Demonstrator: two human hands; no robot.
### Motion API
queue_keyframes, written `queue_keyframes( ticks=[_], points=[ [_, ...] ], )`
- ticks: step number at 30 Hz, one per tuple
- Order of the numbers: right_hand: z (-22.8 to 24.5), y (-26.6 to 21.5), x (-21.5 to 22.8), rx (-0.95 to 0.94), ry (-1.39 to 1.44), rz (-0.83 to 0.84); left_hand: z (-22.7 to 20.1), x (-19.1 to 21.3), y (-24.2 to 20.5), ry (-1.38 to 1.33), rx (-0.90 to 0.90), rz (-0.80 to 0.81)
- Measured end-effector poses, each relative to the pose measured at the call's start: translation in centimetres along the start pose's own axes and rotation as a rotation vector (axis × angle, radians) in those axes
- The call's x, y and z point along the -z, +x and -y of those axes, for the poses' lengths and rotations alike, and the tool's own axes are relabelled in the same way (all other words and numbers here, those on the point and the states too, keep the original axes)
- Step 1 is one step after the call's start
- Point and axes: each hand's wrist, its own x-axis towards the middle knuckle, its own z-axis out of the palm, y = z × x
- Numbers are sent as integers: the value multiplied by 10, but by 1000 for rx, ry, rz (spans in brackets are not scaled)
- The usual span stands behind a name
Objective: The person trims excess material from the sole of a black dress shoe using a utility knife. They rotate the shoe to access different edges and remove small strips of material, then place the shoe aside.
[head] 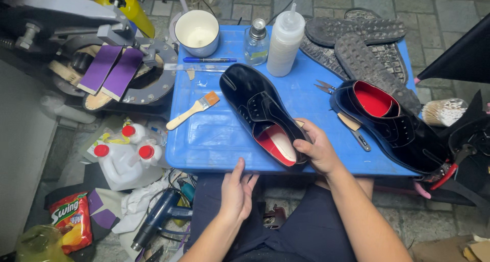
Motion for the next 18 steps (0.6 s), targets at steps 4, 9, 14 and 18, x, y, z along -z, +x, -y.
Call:
queue_keyframes(
  ticks=[4,9,14,18],
  points=[
    [0,-1,-5,-36,28,-6,-3,4,-5,16,-5,14],
    [5,-4,-10,-101,116,15,-7,5,-13,13,17,-26],
    [-4,-16,-16,-95,72,-137,-7,19,-22,10,35,-50],
    [6,-21,-23,17,-327,-170,-7,28,-20,-1,36,-33]
  ],
)
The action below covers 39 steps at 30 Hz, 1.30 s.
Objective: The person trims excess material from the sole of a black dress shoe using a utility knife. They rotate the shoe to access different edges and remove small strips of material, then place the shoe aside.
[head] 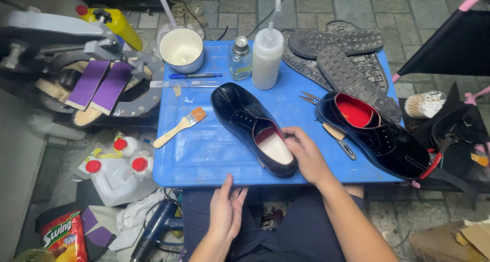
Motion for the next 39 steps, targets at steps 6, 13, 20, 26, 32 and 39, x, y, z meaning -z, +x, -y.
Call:
queue_keyframes(
  ticks=[6,13,20,26,32,39],
  points=[
    [36,-17,-10,42,-307,-109,-12,15,-24,213,330,79],
    [61,-52,5,410,-625,-351,-27,-49,-80,1322,-539,530],
    [68,-70,69,467,-1069,-771,-41,-133,-47,1696,-1214,582],
    [57,-44,95,331,-1275,-630,-19,-131,-29,1638,-1276,542],
    [76,-43,87,425,-1322,-563,-23,-115,-25,1294,-1255,557],
    [149,-46,33,666,-1281,-238,-100,-120,-48,1130,-1183,809]
  ],
)
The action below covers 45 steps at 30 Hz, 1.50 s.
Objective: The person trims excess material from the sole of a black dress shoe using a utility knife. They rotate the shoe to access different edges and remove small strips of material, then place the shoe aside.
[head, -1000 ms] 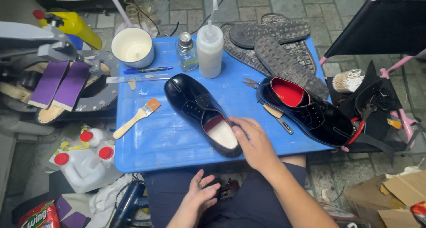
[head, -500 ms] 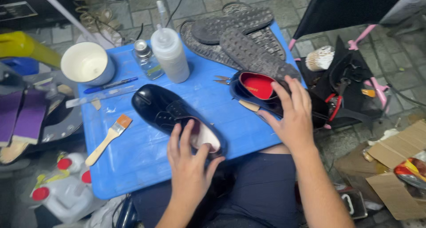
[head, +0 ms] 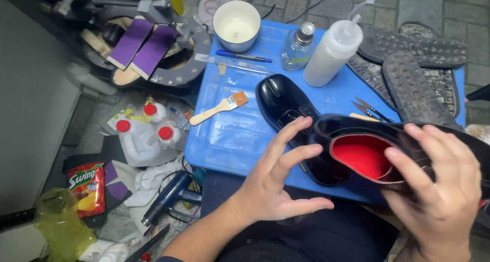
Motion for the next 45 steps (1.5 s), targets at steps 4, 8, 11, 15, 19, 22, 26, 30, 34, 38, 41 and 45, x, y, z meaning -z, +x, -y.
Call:
queue_keyframes(
  ticks=[4,8,11,15,19,22,26,30,34,38,41,45],
  points=[
    [48,45,-8,236,208,43,-17,45,-4,265,-54,5],
    [77,70,-31,355,358,111,-10,75,-27,282,-71,-136],
    [83,59,-50,323,619,31,-4,83,-56,304,-9,-312],
    [68,21,-65,45,515,-193,-2,89,-96,181,238,-560],
    [54,-13,-86,-201,449,-61,14,88,-106,336,273,-625],
    [46,-31,-99,-242,475,-37,25,83,-108,433,269,-637],
    [22,-52,-101,-253,591,-128,32,72,-112,399,257,-633],
    [-9,-92,-75,-305,665,-322,52,75,-111,184,249,-566],
    [-53,-152,-47,-465,503,-576,73,63,-103,303,233,-384],
    [-109,-208,-37,-599,397,-820,85,34,-86,285,218,-287],
    [-158,-247,-45,-828,417,-994,90,11,-80,189,269,-310],
    [-216,-298,-68,-917,61,-946,101,2,-81,391,265,-227]
  ],
)
